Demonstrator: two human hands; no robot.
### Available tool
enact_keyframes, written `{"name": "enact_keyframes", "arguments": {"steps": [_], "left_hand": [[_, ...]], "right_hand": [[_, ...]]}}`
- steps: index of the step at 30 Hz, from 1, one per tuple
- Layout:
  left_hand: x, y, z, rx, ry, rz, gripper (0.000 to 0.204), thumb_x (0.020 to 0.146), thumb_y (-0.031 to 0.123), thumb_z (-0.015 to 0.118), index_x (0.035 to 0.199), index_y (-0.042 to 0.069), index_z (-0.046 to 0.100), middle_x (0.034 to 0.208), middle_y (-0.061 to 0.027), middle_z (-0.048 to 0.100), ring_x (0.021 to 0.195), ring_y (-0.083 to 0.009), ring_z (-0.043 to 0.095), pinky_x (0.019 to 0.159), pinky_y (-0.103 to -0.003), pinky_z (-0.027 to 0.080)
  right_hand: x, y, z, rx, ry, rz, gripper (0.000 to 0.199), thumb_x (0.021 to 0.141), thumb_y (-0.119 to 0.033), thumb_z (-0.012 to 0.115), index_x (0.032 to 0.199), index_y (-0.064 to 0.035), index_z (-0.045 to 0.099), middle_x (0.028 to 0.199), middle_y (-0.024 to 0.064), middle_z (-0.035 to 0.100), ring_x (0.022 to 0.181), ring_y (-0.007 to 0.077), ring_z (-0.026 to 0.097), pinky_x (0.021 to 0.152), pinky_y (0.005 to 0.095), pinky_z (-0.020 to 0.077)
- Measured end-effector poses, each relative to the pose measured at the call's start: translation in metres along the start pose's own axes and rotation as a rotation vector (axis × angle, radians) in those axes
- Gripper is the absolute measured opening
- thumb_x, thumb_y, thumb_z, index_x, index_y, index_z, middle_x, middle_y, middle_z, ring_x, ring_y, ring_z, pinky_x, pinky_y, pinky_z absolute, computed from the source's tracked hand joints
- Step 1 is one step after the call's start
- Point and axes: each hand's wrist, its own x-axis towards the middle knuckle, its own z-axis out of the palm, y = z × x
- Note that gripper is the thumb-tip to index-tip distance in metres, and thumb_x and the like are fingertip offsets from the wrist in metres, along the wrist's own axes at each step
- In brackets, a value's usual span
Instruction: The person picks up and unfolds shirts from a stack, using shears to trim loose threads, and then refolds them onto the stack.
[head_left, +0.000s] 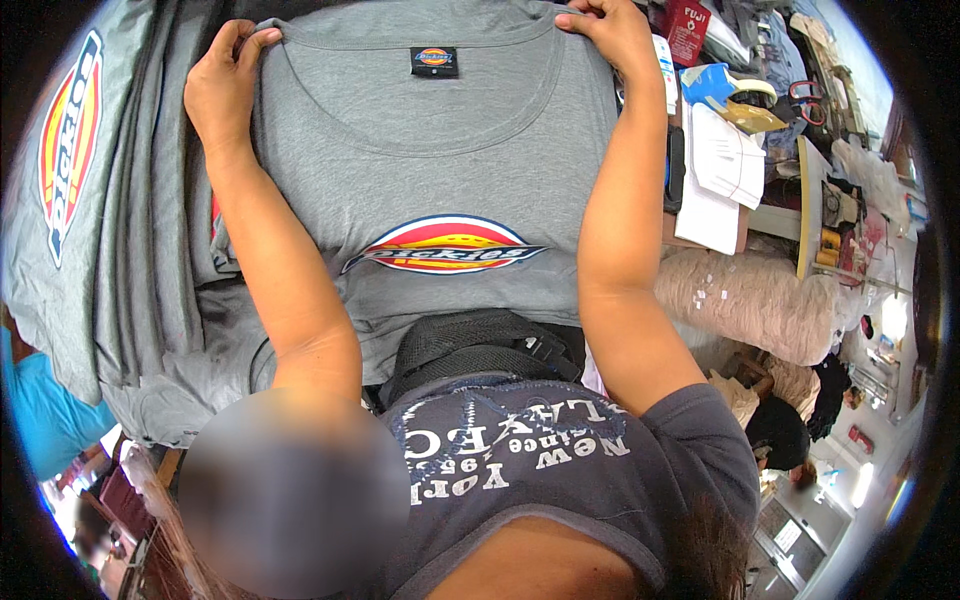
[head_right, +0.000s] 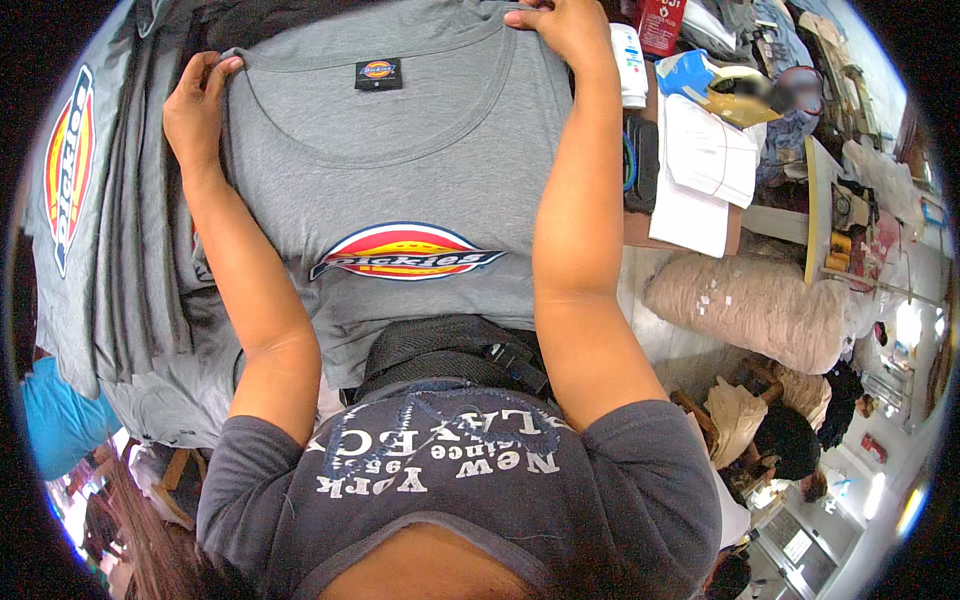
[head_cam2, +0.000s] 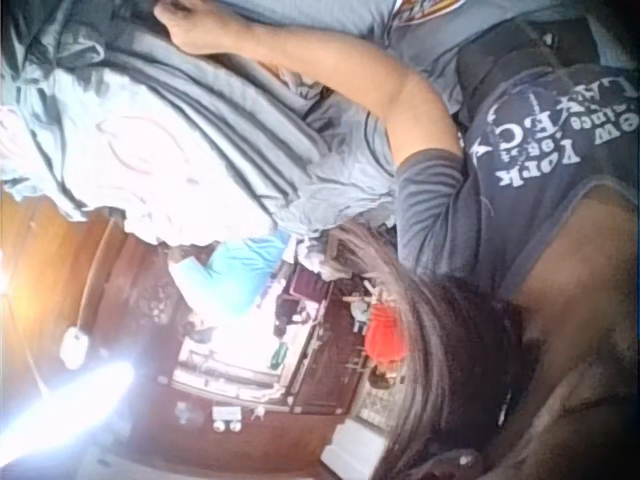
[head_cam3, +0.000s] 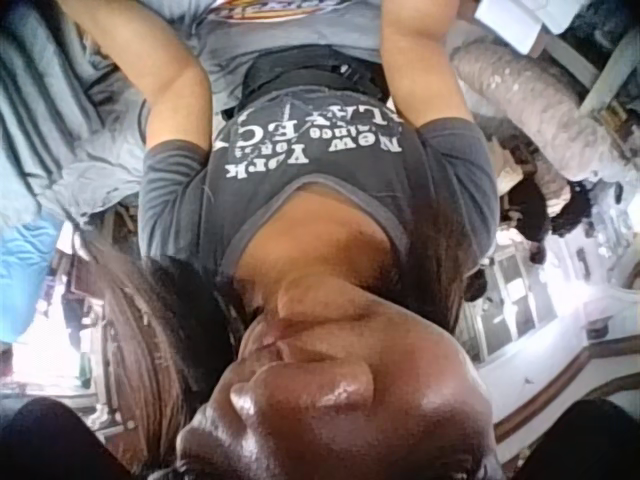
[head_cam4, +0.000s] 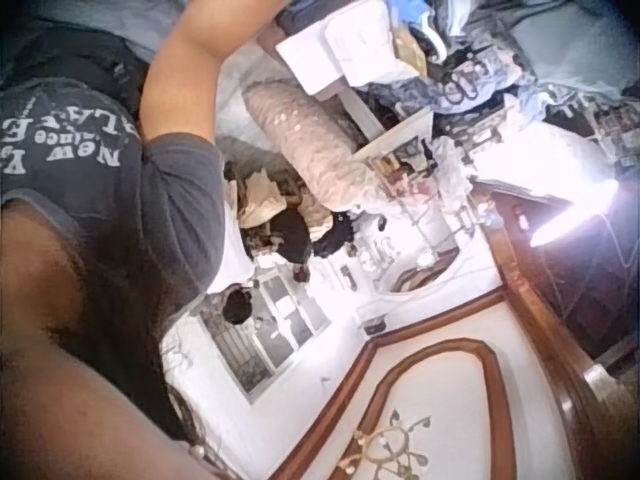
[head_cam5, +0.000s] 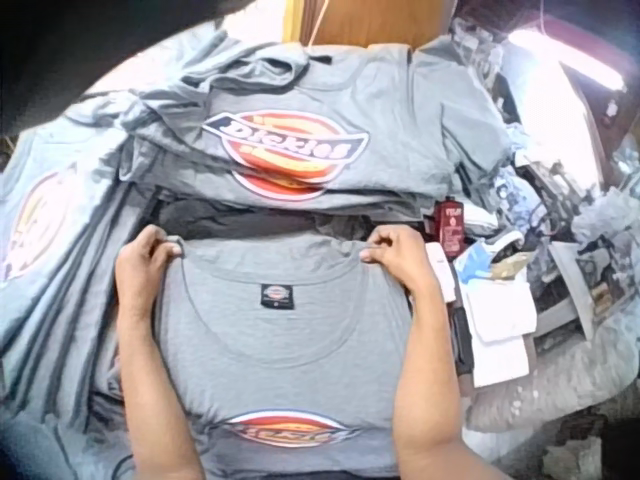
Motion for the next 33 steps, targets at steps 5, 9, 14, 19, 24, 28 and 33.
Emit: {"name": "enact_keyframes", "arguments": {"steps": [5, 9, 14, 19, 24, 28, 33], "left_hand": [[0.002, -0.005, 0.002, 0.067, 0.0, 0.017, 0.03, 0.073, 0.04, 0.065, 0.089, 0.015, 0.062, 0.078, -0.0073, 0.064, 0.072, -0.0274, 0.061, 0.061, -0.033, 0.045], [0.001, -0.009, 0.012, 0.065, -0.057, 0.084, 0.031, 0.071, 0.04, 0.066, 0.084, 0.011, 0.063, 0.073, -0.011, 0.063, 0.064, -0.0281, 0.059, 0.059, -0.034, 0.045], [0.009, -0.005, -0.01, -0.354, -0.185, 0.009, 0.023, 0.072, 0.02, 0.071, 0.078, 0.0, 0.061, 0.066, 0.0017, 0.058, 0.063, -0.0047, 0.049, 0.059, -0.019, 0.038], [0.046, 0.01, -0.078, -0.571, -0.331, 0.198, 0.017, 0.077, 0.022, 0.067, 0.076, 0.006, 0.06, 0.069, 0.0082, 0.052, 0.066, -0.0014, 0.044, 0.061, -0.016, 0.034], [0.091, 0.022, -0.119, -0.559, -0.348, 0.215, 0.023, 0.08, 0.031, 0.064, 0.077, 0.008, 0.061, 0.069, 0.0091, 0.052, 0.066, -0.0004, 0.043, 0.06, -0.016, 0.033], [0.107, 0.037, -0.129, -0.454, -0.35, 0.298, 0.024, 0.08, 0.032, 0.064, 0.08, 0.009, 0.062, 0.069, 0.0088, 0.053, 0.065, -0.0008, 0.044, 0.061, -0.016, 0.034], [0.124, 0.044, -0.142, -0.353, -0.322, 0.311, 0.027, 0.078, 0.036, 0.065, 0.08, 0.009, 0.064, 0.069, 0.0077, 0.056, 0.065, -0.0016, 0.046, 0.061, -0.018, 0.035]], "right_hand": [[0.001, 0.003, 0.0, -0.046, -0.023, 0.02, 0.02, 0.064, -0.018, 0.072, 0.072, -0.003, 0.062, 0.059, 0.0014, 0.056, 0.058, 0.0082, 0.05, 0.056, 0.0241, 0.0382], [0.009, 0.028, 0.01, -0.083, -0.102, -0.062, 0.033, 0.06, -0.032, 0.076, 0.076, -0.0068, 0.064, 0.069, 0.005, 0.061, 0.064, 0.0144, 0.056, 0.063, 0.0289, 0.0426], [0.0, 0.012, -0.009, 0.272, -0.137, -0.12, 0.028, 0.064, -0.027, 0.076, 0.078, -0.0052, 0.064, 0.069, -0.0003, 0.06, 0.066, 0.0095, 0.052, 0.063, 0.0245, 0.0403], [0.007, -0.023, -0.071, 0.45, -0.271, -0.166, 0.023, 0.075, -0.028, 0.067, 0.078, -0.0054, 0.062, 0.068, -0.0045, 0.056, 0.066, 0.0049, 0.048, 0.063, 0.0217, 0.037], [0.026, -0.05, -0.117, 0.489, -0.253, -0.126, 0.023, 0.079, -0.023, 0.064, 0.088, -0.0016, 0.063, 0.08, -0.0014, 0.06, 0.074, 0.0063, 0.051, 0.07, 0.0217, 0.0402], [0.027, -0.072, -0.135, 0.406, -0.191, -0.128, 0.023, 0.079, -0.022, 0.064, 0.088, -0.0013, 0.063, 0.08, -0.0004, 0.061, 0.072, 0.0074, 0.051, 0.068, 0.0229, 0.041], [0.053, -0.084, -0.139, 0.269, -0.102, -0.155, 0.02, 0.076, -0.022, 0.066, 0.082, -0.0027, 0.066, 0.072, -0.0006, 0.062, 0.066, 0.009, 0.053, 0.061, 0.0252, 0.0428]]}}
